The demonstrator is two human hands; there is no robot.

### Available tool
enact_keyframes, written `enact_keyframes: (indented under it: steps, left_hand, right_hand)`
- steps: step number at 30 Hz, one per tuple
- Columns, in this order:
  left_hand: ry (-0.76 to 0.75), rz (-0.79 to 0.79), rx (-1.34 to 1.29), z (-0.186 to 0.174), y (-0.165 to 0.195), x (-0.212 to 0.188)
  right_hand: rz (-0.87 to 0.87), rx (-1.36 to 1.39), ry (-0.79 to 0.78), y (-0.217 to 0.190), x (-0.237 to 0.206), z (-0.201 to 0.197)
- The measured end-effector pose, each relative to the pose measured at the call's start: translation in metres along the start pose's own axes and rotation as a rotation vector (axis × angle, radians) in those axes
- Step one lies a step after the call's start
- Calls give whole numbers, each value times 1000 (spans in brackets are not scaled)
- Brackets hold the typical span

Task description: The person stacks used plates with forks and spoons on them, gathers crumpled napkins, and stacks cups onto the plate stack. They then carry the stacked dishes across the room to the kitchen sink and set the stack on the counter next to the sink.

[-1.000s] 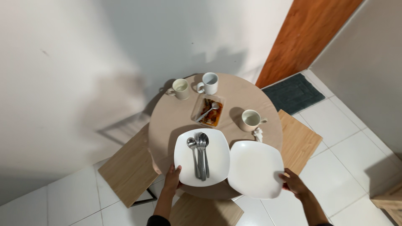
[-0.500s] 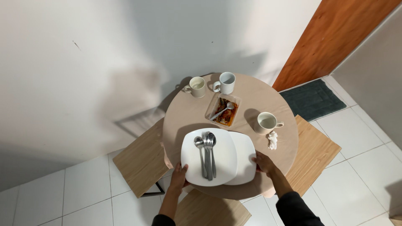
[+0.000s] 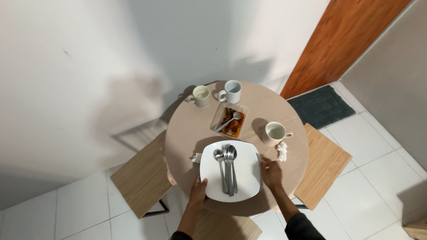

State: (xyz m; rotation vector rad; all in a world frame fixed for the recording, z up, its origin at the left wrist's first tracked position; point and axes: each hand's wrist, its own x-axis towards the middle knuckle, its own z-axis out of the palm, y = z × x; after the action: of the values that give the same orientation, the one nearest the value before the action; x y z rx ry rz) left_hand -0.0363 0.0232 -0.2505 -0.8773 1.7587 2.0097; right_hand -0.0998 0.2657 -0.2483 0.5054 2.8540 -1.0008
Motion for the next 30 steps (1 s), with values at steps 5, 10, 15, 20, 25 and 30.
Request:
enact_keyframes:
  steps: [5,10,15,20,25,30]
  left_hand:
    - [-3,-46,-66,9,5,3]
    - [7,-42,-8,13,5,3]
    - [25,-71,32,20,5,6]
    - [66,-116,59,24,5,8]
    - [75,-126,71,23,4,8]
    - [77,-135,46,26,8,5]
  right_hand:
    - [122,367,-215,-5,-6,0]
    - [165,371,-223,0,-1,1]
    - [203,355,-222,5,6,4]
    - [225,343,-232,4,9,5]
    - [221,284,-234,2,11,6]
    - [214,259,-225,1,13,7]
